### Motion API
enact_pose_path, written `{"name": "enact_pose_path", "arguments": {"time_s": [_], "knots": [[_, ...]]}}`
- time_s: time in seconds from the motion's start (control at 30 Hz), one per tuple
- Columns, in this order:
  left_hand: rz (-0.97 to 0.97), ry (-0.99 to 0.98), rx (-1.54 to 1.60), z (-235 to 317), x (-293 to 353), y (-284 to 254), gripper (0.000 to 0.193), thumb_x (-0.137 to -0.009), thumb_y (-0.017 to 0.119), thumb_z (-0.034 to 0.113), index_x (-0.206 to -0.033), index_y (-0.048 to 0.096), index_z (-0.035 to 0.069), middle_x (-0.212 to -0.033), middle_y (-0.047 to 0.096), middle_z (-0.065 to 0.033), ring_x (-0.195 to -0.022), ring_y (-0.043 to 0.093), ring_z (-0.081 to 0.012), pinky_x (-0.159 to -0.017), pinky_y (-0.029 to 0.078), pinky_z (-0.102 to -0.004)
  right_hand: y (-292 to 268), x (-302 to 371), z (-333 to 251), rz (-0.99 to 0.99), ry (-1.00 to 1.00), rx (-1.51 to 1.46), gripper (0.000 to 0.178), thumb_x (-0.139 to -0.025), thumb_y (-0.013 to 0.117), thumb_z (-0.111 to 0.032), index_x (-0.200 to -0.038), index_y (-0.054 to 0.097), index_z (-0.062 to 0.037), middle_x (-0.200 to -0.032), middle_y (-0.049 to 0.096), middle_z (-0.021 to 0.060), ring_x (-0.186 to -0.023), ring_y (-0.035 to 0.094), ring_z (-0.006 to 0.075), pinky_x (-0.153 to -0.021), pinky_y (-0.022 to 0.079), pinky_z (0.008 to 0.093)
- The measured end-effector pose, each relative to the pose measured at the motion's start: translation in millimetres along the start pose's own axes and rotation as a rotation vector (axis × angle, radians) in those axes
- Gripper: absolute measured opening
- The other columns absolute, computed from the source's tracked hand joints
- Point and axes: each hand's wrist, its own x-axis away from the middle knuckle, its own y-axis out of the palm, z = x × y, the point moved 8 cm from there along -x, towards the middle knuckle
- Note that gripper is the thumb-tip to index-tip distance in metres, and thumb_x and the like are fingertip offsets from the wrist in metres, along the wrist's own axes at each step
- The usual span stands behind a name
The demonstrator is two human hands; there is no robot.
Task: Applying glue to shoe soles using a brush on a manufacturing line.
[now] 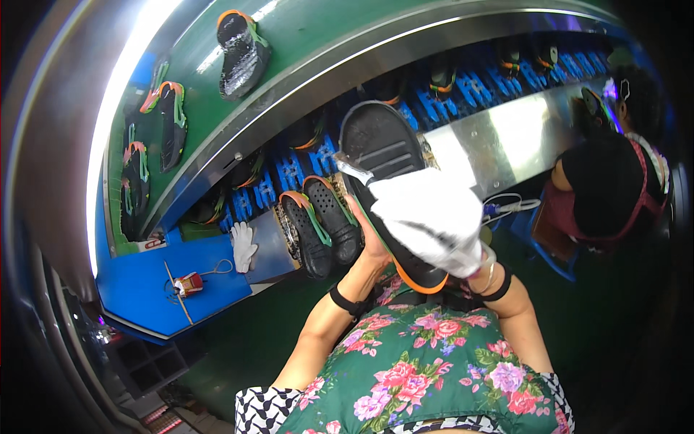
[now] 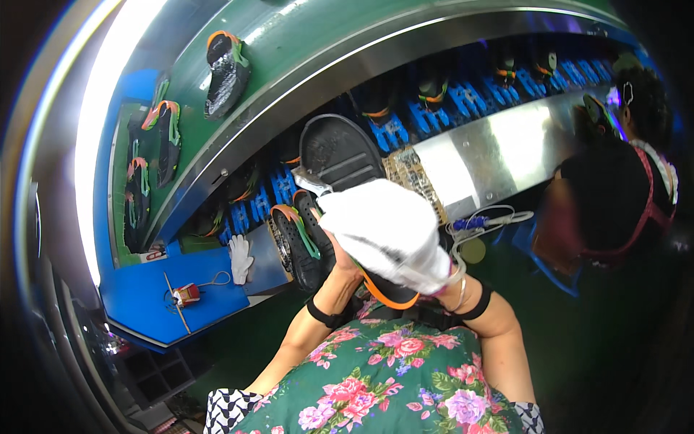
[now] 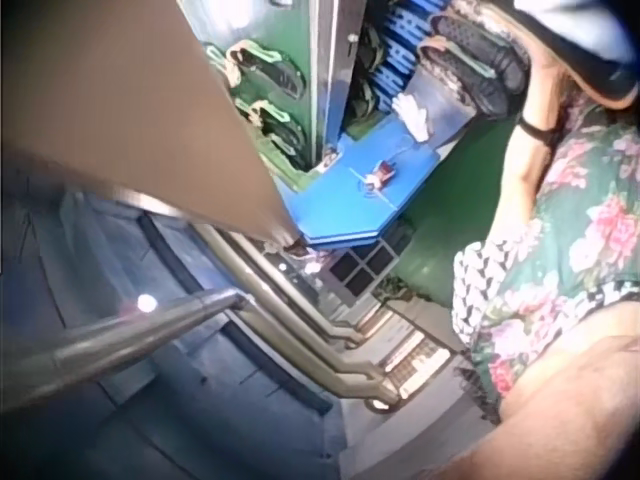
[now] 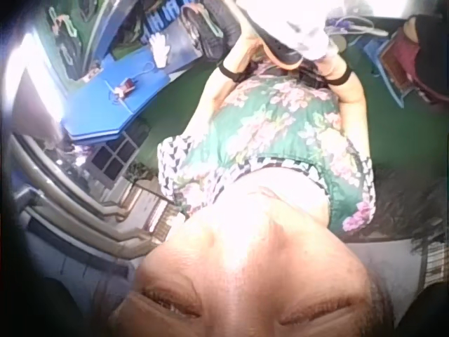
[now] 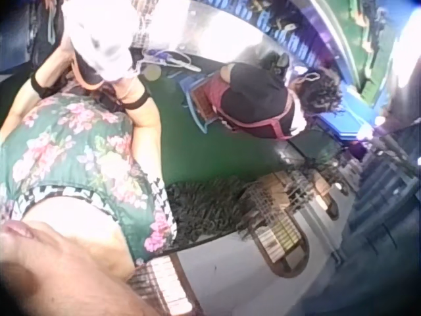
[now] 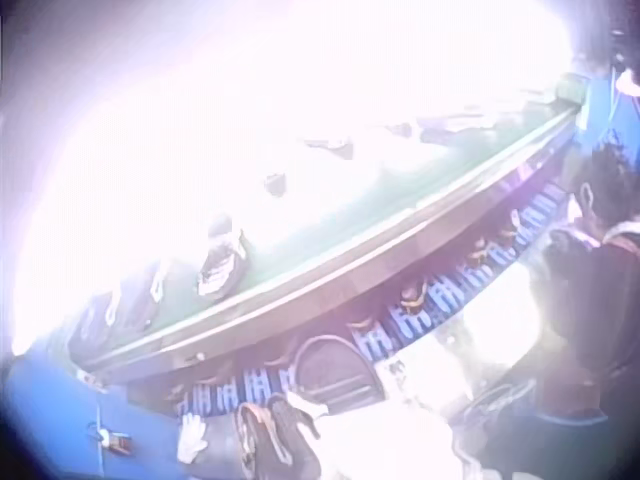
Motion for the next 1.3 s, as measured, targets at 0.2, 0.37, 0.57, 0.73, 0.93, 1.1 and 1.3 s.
{"name": "enact_pose_path", "arguments": {"time_s": [0.2,0.37,0.57,0.73,0.93,1.1,1.3], "knots": [[-0.063,-0.024,-0.098,6.5,-10.8,5.1,0.091,-0.099,0.03,0.081,-0.16,0.038,0.014,-0.158,0.047,-0.007,-0.145,0.045,-0.0269,-0.121,0.036,-0.0443,13.1,13.2,23.9,0.051,0.183,-0.059,0.034,-0.086,0.076,-0.009,-0.119,0.074,-0.0018,-0.12,0.074,0.0154,-0.109,0.07,0.0324,-0.096,0.055,0.0418],[-0.141,-0.059,-0.071,13.0,-8.3,4.4,0.077,-0.105,0.036,0.069,-0.159,0.039,0.014,-0.158,0.048,-0.0074,-0.144,0.047,-0.0284,-0.122,0.036,-0.046,20.0,4.6,9.5,0.085,-0.046,-0.139,0.034,-0.085,0.077,-0.004,-0.119,0.076,-0.0039,-0.114,0.076,0.0116,-0.101,0.073,0.0309,-0.086,0.058,0.0375],[0.083,-0.084,-0.116,12.8,6.5,-1.9,0.073,-0.104,0.049,0.061,-0.155,0.044,0.01,-0.151,0.057,-0.0116,-0.137,0.055,-0.0313,-0.118,0.041,-0.0466,35.7,31.9,21.4,0.053,0.178,-0.116,0.036,-0.09,0.073,-0.012,-0.126,0.073,-0.0041,-0.126,0.072,0.0147,-0.115,0.069,0.03,-0.099,0.054,0.0405],[0.128,-0.146,-0.158,25.5,14.1,-5.9,0.074,-0.102,0.052,0.06,-0.155,0.044,0.008,-0.149,0.058,-0.0129,-0.136,0.056,-0.0319,-0.118,0.042,-0.0464,37.4,15.6,4.1,0.043,0.119,-0.258,0.035,-0.084,0.076,-0.001,-0.119,0.076,-0.0033,-0.117,0.076,0.0123,-0.102,0.074,0.0275,-0.084,0.059,0.0368],[0.154,-0.203,-0.155,35.6,21.1,-14.6,0.077,-0.1,0.055,0.059,-0.155,0.045,0.007,-0.146,0.06,-0.0145,-0.134,0.058,-0.0326,-0.117,0.044,-0.0461,66.2,28.9,2.7,-0.039,0.082,-0.052,0.039,-0.085,0.073,-0.003,-0.124,0.075,-0.0076,-0.126,0.073,0.0126,-0.115,0.069,0.0286,-0.098,0.055,0.0393],[0.106,-0.226,-0.12,48.5,26.7,-20.3,0.079,-0.098,0.058,0.059,-0.154,0.045,0.005,-0.144,0.062,-0.0158,-0.133,0.059,-0.0331,-0.116,0.044,-0.0458,48.5,20.0,-1.6,0.061,0.066,-0.159,0.027,-0.084,0.077,-0.007,-0.111,0.08,-0.0064,-0.107,0.078,0.012,-0.094,0.074,0.0304,-0.083,0.06,0.0391],[0.251,-0.293,-0.178,44.2,32.6,-21.7,0.069,-0.092,0.069,0.052,-0.137,0.056,0.002,-0.127,0.068,-0.0193,-0.121,0.066,-0.0309,-0.107,0.051,-0.0482,72.6,41.6,-8.6,-0.01,0.019,-0.073,0.029,-0.085,0.076,-0.006,-0.114,0.077,-0.0042,-0.117,0.076,0.0144,-0.101,0.073,0.0287,-0.086,0.059,0.0383]]}}
